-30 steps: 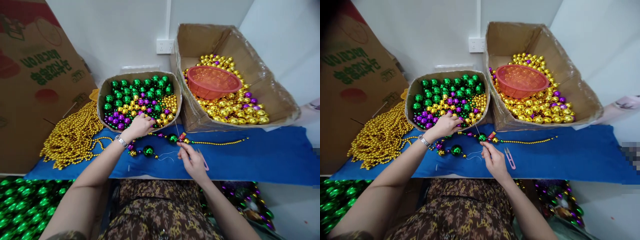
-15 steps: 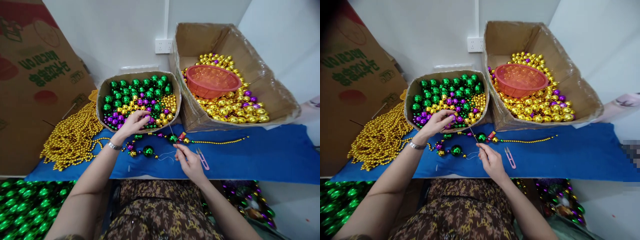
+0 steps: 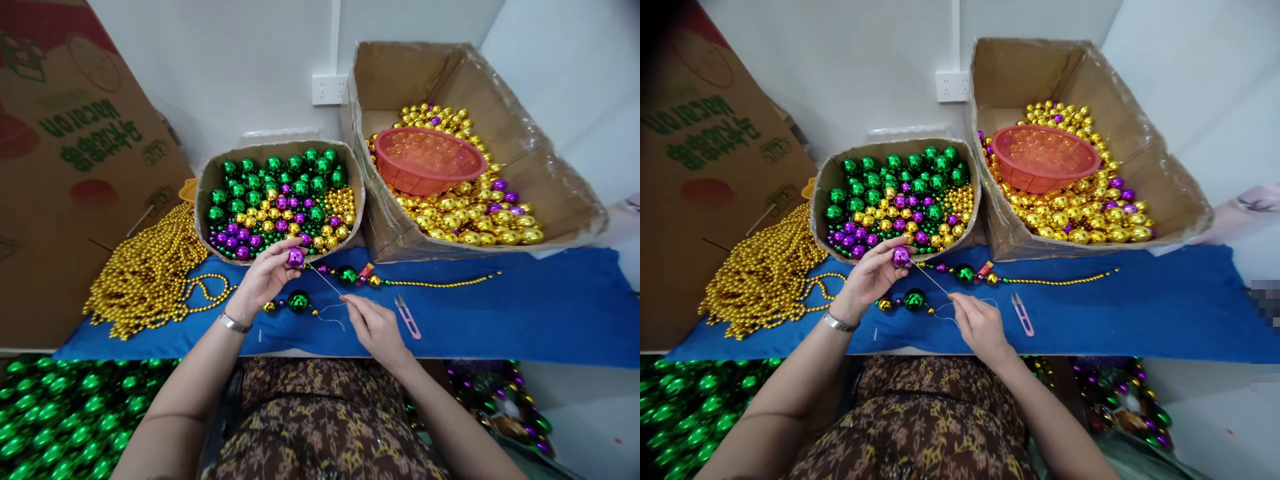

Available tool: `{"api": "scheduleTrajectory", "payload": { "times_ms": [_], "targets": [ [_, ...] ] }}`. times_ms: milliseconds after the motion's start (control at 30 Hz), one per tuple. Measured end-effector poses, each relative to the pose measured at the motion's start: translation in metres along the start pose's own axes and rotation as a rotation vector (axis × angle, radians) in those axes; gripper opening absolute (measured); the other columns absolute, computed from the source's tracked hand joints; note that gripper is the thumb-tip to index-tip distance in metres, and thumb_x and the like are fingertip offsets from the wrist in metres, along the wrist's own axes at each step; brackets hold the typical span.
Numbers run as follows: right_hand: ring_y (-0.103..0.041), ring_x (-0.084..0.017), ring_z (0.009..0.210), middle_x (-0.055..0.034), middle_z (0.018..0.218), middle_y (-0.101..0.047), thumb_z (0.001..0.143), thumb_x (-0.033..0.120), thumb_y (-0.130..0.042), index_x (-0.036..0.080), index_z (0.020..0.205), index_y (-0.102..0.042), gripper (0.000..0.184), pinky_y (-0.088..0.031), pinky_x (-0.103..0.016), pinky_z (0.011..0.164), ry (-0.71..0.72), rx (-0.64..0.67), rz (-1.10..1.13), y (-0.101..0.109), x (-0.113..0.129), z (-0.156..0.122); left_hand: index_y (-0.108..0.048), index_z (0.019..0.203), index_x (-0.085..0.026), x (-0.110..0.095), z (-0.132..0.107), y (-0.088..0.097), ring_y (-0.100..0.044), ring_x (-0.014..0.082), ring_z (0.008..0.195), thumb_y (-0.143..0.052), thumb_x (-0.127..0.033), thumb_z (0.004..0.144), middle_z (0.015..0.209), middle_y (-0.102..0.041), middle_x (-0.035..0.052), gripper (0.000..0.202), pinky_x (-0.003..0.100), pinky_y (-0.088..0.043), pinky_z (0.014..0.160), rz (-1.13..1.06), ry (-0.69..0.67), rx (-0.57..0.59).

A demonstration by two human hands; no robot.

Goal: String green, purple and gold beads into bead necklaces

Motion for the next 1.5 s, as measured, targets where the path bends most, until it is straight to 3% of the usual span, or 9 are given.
{"api": "scheduleTrajectory", "payload": {
  "times_ms": [333,667,833,967,1100,1200,1300,1400,1500],
  "targets": [
    [-0.071,-0.017,0.085,-0.0067,0.098,-0.074,0.096,0.021,-0.045,0.019,0.114,-0.065,0.026,-0.057,-0.028,0.078,0.011,0.035,-0.070,-0.001,-0.001,-0.001,-0.068,0.109,-0.018,-0.014,-0.009,0.000,-0.063,0.0177,0.095,-0.074,-0.027,0.075,0.108,-0.067,0.0082,0.035,0.030,-0.051,0.085,0.696,-0.317,-0.012],
    [-0.068,-0.016,0.075,-0.0066,0.085,-0.073,0.098,0.022,-0.042,0.020,0.115,-0.066,0.030,-0.054,-0.026,0.070,0.037,0.113,-0.224,-0.001,-0.008,-0.005,-0.065,0.117,-0.022,-0.024,-0.016,-0.009,-0.057,0.0214,0.110,-0.068,-0.026,0.082,0.119,-0.059,0.0112,0.036,0.036,-0.050,0.091,0.998,-0.475,0.133],
    [-0.067,-0.016,0.070,-0.0059,0.081,-0.072,0.097,0.020,-0.043,0.019,0.113,-0.066,0.029,-0.053,-0.026,0.067,0.077,0.124,-0.308,-0.006,-0.004,-0.004,-0.060,0.112,-0.018,-0.009,-0.016,-0.009,-0.061,0.0211,0.102,-0.078,-0.028,0.072,0.113,-0.064,0.0117,0.045,0.034,-0.052,0.086,0.819,-0.286,0.136],
    [-0.070,-0.017,0.079,-0.0065,0.091,-0.074,0.097,0.019,-0.042,0.019,0.112,-0.065,0.028,-0.055,-0.027,0.074,0.054,0.097,-0.166,-0.012,0.001,-0.003,-0.059,0.100,-0.016,0.021,-0.012,-0.009,-0.062,0.0170,0.088,-0.083,-0.028,0.066,0.102,-0.066,0.0090,0.043,0.027,-0.051,0.075,0.588,-0.115,0.114],
    [-0.071,-0.017,0.084,-0.0065,0.097,-0.074,0.097,0.021,-0.042,0.020,0.111,-0.064,0.026,-0.057,-0.028,0.077,-0.003,0.070,-0.019,-0.013,0.000,-0.003,-0.059,0.102,-0.017,0.041,-0.009,-0.009,-0.062,0.0153,0.085,-0.083,-0.030,0.065,0.098,-0.066,0.0073,0.046,0.025,-0.049,0.072,0.403,-0.074,0.046],
    [-0.072,-0.017,0.085,-0.0063,0.097,-0.074,0.097,0.022,-0.043,0.020,0.110,-0.064,0.025,-0.058,-0.028,0.078,-0.030,0.050,0.043,-0.009,-0.003,-0.004,-0.060,0.106,-0.017,0.037,-0.009,-0.013,-0.063,0.0172,0.089,-0.078,-0.033,0.070,0.104,-0.067,0.0105,0.043,0.026,-0.049,0.074,0.419,-0.083,0.114],
    [-0.072,-0.019,0.084,-0.0072,0.097,-0.074,0.096,0.024,-0.045,0.020,0.109,-0.065,0.024,-0.059,-0.030,0.079,-0.064,0.011,0.041,-0.003,-0.010,-0.006,-0.061,0.109,-0.017,0.000,-0.003,0.004,-0.062,0.0186,0.088,-0.062,-0.038,0.084,0.105,-0.068,0.0113,0.032,0.027,-0.049,0.069,0.688,-0.224,0.023],
    [-0.072,-0.020,0.084,-0.0083,0.097,-0.074,0.096,0.025,-0.046,0.020,0.108,-0.066,0.024,-0.059,-0.031,0.077,-0.058,-0.021,0.004,0.001,-0.015,-0.007,-0.066,0.101,-0.017,-0.047,0.010,0.033,-0.062,0.0214,0.088,-0.057,-0.026,0.085,0.098,-0.070,0.0107,0.020,0.034,-0.047,0.078,1.317,-0.387,-0.191],
    [-0.072,-0.020,0.083,-0.0087,0.096,-0.074,0.096,0.025,-0.045,0.019,0.107,-0.066,0.025,-0.059,-0.031,0.075,-0.033,-0.021,-0.021,-0.003,-0.016,-0.007,-0.069,0.094,-0.018,-0.045,0.034,0.050,-0.063,0.0241,0.088,-0.056,-0.012,0.078,0.093,-0.071,0.0098,0.021,0.036,-0.045,0.083,1.867,-0.247,0.060]
  ]
}}
Point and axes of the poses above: each hand's wrist, its own z-axis towards the middle knuckle, its own y-axis out of the back of the hand, x = y × z, the point moved 7 cm from there along z, towards the middle knuckle
